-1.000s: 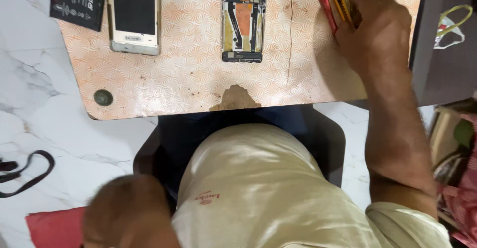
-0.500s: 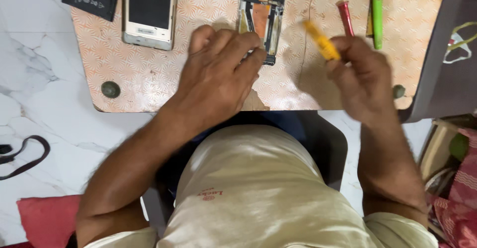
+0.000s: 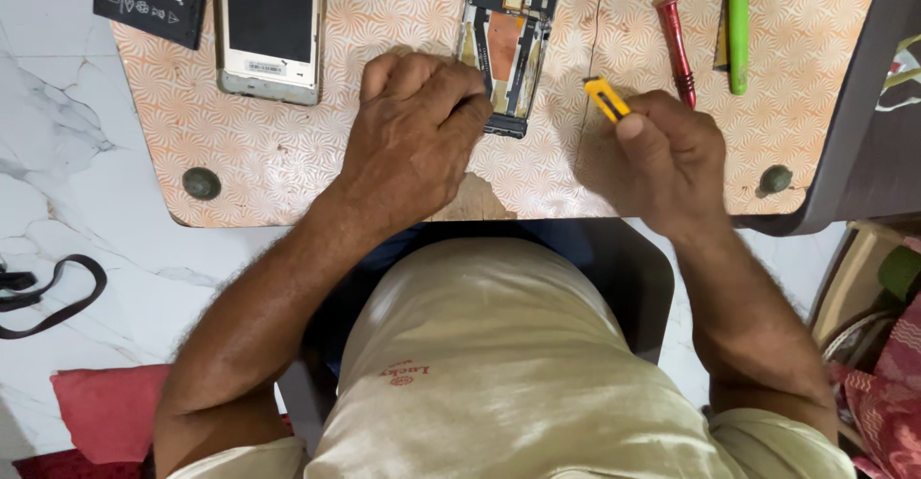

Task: The person disassembles a smartphone using a screwdriver and a utility knife. They remove the back cover, unscrew internal components, and carefully pry out parts from the phone's frame.

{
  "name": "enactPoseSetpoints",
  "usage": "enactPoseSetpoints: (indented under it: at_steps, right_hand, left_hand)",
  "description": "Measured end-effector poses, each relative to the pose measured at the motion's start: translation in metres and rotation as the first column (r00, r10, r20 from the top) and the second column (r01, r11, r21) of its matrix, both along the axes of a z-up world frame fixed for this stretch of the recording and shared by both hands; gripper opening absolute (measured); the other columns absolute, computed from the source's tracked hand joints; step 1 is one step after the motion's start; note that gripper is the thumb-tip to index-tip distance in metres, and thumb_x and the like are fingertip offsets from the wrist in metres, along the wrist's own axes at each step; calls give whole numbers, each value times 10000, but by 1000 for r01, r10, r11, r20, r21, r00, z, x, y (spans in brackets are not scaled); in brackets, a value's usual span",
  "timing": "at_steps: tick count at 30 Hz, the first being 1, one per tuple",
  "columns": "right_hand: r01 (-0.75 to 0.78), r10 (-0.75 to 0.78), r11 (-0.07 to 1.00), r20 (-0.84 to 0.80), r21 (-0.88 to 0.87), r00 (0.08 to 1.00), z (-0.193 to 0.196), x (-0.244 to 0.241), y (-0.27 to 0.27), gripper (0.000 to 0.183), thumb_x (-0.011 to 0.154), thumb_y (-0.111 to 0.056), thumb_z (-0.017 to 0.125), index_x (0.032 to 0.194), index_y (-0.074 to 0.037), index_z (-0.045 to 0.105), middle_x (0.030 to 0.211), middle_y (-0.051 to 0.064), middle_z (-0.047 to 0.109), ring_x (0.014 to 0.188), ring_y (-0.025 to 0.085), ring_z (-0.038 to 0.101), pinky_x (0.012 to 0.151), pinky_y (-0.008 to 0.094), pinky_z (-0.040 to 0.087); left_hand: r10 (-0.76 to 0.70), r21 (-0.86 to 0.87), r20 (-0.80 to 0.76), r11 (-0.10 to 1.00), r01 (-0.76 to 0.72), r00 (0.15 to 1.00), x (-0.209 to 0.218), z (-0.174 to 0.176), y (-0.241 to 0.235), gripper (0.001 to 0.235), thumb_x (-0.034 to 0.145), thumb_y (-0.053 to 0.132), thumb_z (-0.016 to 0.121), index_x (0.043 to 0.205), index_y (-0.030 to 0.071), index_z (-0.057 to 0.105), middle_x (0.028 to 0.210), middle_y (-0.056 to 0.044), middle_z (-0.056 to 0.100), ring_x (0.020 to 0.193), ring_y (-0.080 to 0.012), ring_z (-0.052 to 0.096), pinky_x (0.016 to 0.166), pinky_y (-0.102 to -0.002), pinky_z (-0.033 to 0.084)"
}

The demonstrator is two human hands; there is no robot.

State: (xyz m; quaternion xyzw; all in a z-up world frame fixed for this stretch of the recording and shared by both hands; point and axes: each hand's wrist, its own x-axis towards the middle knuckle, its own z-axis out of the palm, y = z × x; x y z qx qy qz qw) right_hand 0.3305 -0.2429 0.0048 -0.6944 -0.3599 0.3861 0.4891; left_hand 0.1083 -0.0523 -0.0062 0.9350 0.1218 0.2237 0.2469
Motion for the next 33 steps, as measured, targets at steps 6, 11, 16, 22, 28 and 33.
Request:
enactPoseSetpoints:
  at_steps: [6,11,16,22,28,33]
  right_hand:
    - [-66,70,998,205,-22,976,-6,-1,-3,306,1129,-235,600,939,1,645,695,-11,549,610,41,471,564,258,371]
    - [-85,76,996,236,29,969,-6,-5,1,285,1121,-204,622,940,13,655,731,2,581,628,49,504,598,261,400]
    - [-40,39,999,143,4,989,-4,-8,3,218,1091,-180,596,998,4,667,757,-35,569,689,34,490,625,236,398]
    - [-34,35,999,18,-33,999,-1,-9,7,176,1072,-110,538,1052,11,665,830,-51,547,743,31,454,659,216,388]
    - [-125,130,987,46,-100,990,20,-10,13,187,1060,-92,515,1040,7,672,898,10,660,745,48,578,680,210,487]
    - [-153,157,984,37,-93,987,29,-7,14,168,1053,-66,495,1108,18,630,908,19,666,748,50,607,690,213,514]
  left_hand:
    - [1,-29,-9,1000,-1,1000,-2,0,1,270,942,139,802,1182,20,758,1249,-73,612,1219,-236,556,1128,-442,346]
    - [16,-58,-22,998,-17,1000,-2,-1,0,257,911,125,817,1137,27,744,1216,-75,624,1203,-236,571,1121,-458,356]
    - [12,-61,1,998,-12,1000,-2,4,2,284,863,107,823,1120,15,741,1200,-91,629,1184,-259,580,1092,-466,366]
    - [11,-59,27,998,-9,1000,-1,8,2,293,838,109,831,1102,20,740,1193,-92,634,1166,-271,585,1074,-467,376]
    - [9,-49,33,999,-7,999,0,10,3,286,844,115,832,1097,27,733,1206,-88,634,1165,-265,590,1065,-457,378]
    - [9,-45,20,999,-8,1000,0,11,3,278,838,115,828,1085,27,735,1194,-91,632,1167,-269,587,1062,-456,375]
